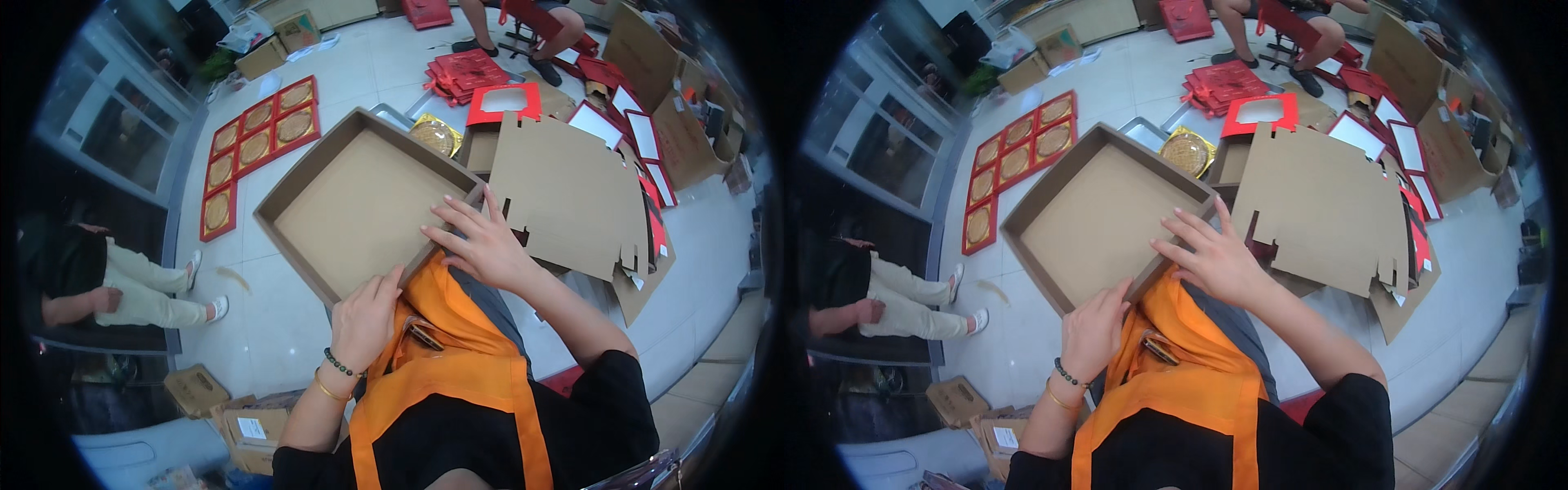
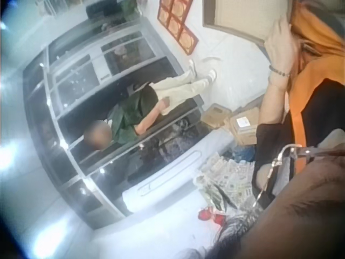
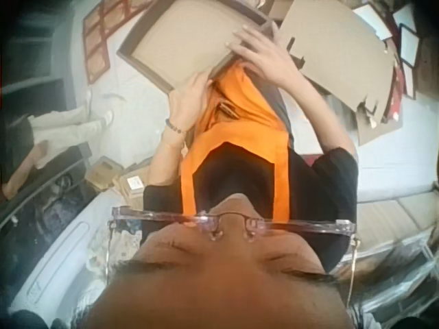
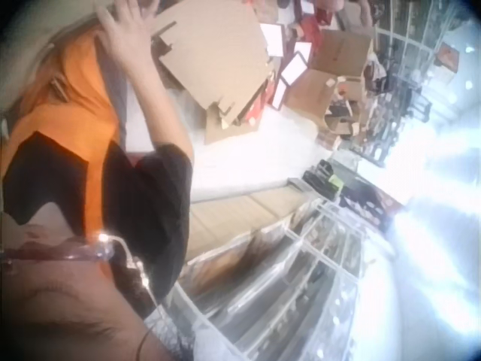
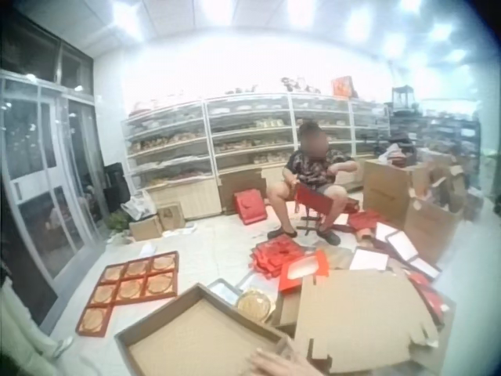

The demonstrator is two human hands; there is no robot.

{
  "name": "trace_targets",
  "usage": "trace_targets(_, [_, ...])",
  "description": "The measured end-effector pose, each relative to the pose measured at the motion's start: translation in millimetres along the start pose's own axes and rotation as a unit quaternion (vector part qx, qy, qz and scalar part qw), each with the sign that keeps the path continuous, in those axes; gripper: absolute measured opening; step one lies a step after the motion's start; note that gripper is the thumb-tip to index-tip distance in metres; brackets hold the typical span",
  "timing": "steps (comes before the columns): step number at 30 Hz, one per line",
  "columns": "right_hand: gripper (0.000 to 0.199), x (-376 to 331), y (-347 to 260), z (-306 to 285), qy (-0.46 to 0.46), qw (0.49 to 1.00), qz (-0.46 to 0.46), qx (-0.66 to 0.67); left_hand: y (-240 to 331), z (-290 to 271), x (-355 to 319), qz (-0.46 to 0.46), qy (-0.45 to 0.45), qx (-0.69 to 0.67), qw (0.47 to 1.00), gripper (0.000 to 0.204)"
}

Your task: The person assembles flat cardboard pieces into rectangular boxes by folding and interlocking tabs. They handle multiple boxes one at a time, placing completed boxes aside on the floor.

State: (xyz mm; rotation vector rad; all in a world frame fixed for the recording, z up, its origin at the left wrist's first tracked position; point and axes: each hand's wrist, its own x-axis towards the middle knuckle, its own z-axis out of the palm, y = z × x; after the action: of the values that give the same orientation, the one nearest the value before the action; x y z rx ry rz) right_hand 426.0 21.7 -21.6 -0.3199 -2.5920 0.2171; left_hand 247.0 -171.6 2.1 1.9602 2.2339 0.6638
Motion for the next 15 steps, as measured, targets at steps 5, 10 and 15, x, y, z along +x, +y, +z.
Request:
trace_targets(5, [0.045,7,13,45,0.033,0.995,-0.095,-0.025,-35,29,-22,0.043,0.139,0.179,0.973,0.044])
trace_targets(10, [0.032,24,22,55,0.002,0.993,-0.118,0.001,-53,32,-23,0.029,0.113,0.167,0.979,0.039])
trace_targets(15, [0.026,28,29,48,-0.065,0.988,-0.138,0.005,-45,15,-16,0.015,0.072,0.095,0.993,0.032])
